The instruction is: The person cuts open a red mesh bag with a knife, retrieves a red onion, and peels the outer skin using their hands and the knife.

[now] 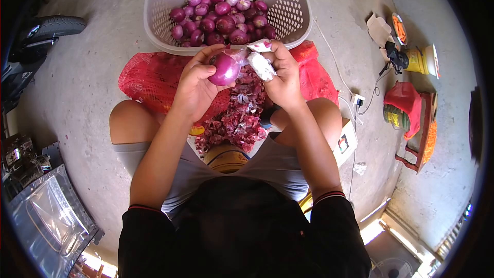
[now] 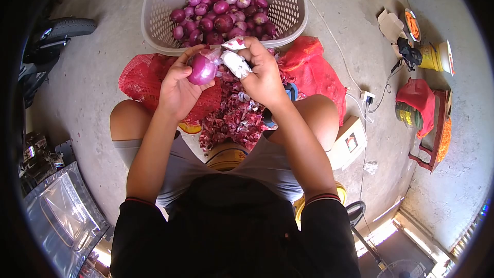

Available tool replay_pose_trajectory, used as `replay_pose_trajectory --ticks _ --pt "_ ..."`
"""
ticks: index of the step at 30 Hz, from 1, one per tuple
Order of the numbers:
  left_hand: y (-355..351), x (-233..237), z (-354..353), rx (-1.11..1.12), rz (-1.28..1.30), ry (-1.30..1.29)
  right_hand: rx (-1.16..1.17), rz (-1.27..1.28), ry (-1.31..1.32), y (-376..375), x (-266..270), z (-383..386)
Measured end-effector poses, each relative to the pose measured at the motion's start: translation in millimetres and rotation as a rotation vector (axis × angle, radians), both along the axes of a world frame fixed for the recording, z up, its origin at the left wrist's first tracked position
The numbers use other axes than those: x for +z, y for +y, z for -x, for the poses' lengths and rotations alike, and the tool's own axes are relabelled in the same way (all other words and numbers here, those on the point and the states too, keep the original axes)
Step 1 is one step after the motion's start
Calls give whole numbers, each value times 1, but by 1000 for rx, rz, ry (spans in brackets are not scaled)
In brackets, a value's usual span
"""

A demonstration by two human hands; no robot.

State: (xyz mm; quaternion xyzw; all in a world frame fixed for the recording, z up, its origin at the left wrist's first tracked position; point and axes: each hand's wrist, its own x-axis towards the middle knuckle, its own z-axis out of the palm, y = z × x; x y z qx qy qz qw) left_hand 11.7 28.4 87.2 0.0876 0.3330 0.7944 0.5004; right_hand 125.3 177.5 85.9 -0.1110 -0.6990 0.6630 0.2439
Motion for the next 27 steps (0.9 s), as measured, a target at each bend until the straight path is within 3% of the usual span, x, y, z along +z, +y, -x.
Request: replay_pose_trajectory --ticks 5,14,22,27 --pt "-1 -2 3 -87 -24 -8 10 2 -13 -2 4 0" --pt "0 -2 2 65 72 164 65 -57 -55 5 -3 -4" --pt "1 -1 0 83 40 66 210 -200 -134 -6 -4 -7" --pt "2 -1 -4 122 27 102 164 -179 -134 -9 -8 -2"
